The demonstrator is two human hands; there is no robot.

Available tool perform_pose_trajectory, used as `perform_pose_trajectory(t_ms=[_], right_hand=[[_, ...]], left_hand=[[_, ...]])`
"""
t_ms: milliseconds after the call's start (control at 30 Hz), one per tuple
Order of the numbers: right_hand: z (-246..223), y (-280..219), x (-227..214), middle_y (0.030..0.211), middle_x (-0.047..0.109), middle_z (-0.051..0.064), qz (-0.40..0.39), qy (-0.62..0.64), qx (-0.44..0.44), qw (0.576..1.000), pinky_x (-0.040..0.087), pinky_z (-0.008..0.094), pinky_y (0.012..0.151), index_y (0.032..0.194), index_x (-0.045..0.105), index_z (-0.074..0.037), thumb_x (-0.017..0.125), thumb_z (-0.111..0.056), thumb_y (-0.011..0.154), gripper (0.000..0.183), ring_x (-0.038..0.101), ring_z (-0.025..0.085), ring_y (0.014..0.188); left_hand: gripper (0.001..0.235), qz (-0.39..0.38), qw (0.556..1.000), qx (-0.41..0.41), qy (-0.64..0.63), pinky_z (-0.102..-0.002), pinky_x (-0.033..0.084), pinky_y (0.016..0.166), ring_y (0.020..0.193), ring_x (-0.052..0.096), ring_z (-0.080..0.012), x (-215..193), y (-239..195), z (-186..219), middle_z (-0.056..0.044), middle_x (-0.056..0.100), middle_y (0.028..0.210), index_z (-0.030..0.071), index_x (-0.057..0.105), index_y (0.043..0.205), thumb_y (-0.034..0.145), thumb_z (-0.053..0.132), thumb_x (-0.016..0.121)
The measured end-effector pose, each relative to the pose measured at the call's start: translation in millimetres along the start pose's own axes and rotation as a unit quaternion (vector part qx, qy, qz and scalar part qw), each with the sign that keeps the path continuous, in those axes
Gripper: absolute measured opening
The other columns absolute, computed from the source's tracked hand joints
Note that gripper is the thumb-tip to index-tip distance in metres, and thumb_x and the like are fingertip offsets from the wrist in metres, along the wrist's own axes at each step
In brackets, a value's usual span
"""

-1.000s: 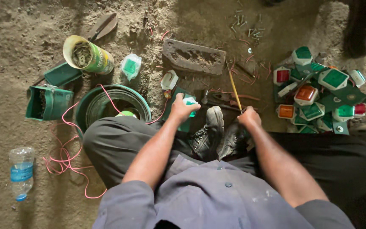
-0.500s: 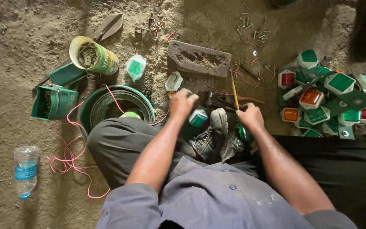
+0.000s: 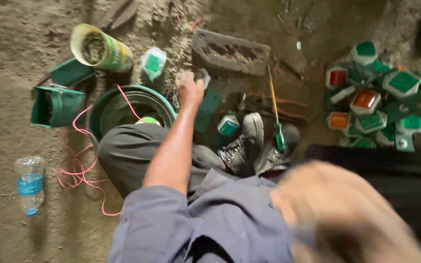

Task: The person sits on the ground and assembles small green electrical components. They use a screwdriver to tighten screws and a hammer to secure parts. The person handles multiple components, wires, and tools throughout the process.

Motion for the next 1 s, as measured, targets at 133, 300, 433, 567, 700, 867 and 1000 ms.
perform_pose_trajectory(t_ms=[133, 300, 433, 567, 700, 867, 1000], right_hand=[[-28, -23, -6, 0.103, 0.076, -0.003, 0.028, -0.042, 0.090, 0.995, 0.059, 0.030, 0.083, 0.099, 0.076, -0.012, 0.076, -0.022, 0.084, 0.018, 0.074, 0.015, 0.097], [-30, -38, 2, 0.102, 0.080, -0.006, 0.039, -0.107, 0.074, 0.991, 0.057, 0.030, 0.086, 0.094, 0.073, -0.016, 0.075, -0.025, 0.086, 0.012, 0.073, 0.015, 0.099], [-22, -54, 8, 0.106, 0.075, -0.004, 0.032, -0.057, 0.186, 0.980, 0.057, 0.028, 0.087, 0.104, 0.081, -0.020, 0.075, -0.026, 0.084, 0.022, 0.073, 0.012, 0.098], [-27, -57, 8, 0.112, 0.073, -0.004, -0.009, -0.092, 0.177, 0.980, 0.055, 0.029, 0.089, 0.113, 0.082, -0.024, 0.074, -0.031, 0.087, 0.028, 0.072, 0.010, 0.101], [-26, -33, 11, 0.116, 0.076, -0.001, -0.069, -0.054, 0.132, 0.987, 0.054, 0.030, 0.089, 0.120, 0.078, -0.020, 0.071, -0.028, 0.091, 0.031, 0.071, 0.013, 0.104], [80, 20, 80, 0.088, 0.069, 0.007, -0.179, -0.181, 0.164, 0.953, 0.053, 0.045, 0.069, 0.107, 0.068, -0.021, 0.070, -0.032, 0.092, 0.019, 0.067, 0.032, 0.084], [221, 40, 73, 0.109, 0.070, 0.016, 0.049, -0.195, 0.209, 0.957, 0.053, 0.046, 0.085, 0.128, 0.063, -0.013, 0.070, -0.021, 0.092, 0.037, 0.067, 0.038, 0.102]], left_hand=[[0.031, -0.066, 0.997, -0.040, -0.011, -0.052, 0.044, 0.098, 0.111, 0.055, -0.0446, 10, -1, -2, -0.019, 0.068, 0.115, 0.007, 0.069, 0.102, 0.086, 0.033, 0.071], [0.041, -0.068, 0.997, -0.036, 0.012, -0.054, 0.043, 0.095, 0.106, 0.056, -0.0443, 15, -5, -7, -0.018, 0.069, 0.119, 0.008, 0.065, 0.119, 0.081, 0.021, 0.064], [0.050, -0.088, 0.995, -0.018, 0.030, -0.055, 0.043, 0.093, 0.106, 0.056, -0.0453, 25, -9, -13, -0.023, 0.067, 0.114, 0.006, 0.059, 0.130, 0.082, 0.015, 0.064], [0.037, -0.092, 0.994, -0.035, 0.048, -0.053, 0.047, 0.094, 0.108, 0.060, -0.0441, 30, -11, -21, -0.022, 0.068, 0.110, 0.005, 0.061, 0.116, 0.079, 0.008, 0.066], [0.031, -0.102, 0.988, -0.113, 0.022, -0.055, 0.050, 0.090, 0.100, 0.064, -0.0465, 28, -16, -35, -0.026, 0.068, 0.103, 0.001, 0.058, 0.108, 0.079, 0.007, 0.068], [0.040, -0.041, 0.993, -0.106, -0.013, -0.058, 0.050, 0.085, 0.094, 0.064, -0.0519, 32, -11, -44, -0.031, 0.067, 0.101, 0.001, 0.058, 0.115, 0.076, 0.008, 0.065], [0.032, -0.053, 0.992, -0.112, 0.021, -0.058, 0.051, 0.084, 0.096, 0.064, -0.0519, 48, -13, -63, -0.033, 0.068, 0.101, 0.001, 0.062, 0.104, 0.076, 0.015, 0.070]])
Point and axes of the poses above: each hand's wrist, its own y-axis towards the middle knuckle, its own x-axis out of the palm, z = x × y, the point moved 8 cm from there along y, towards the middle knuckle
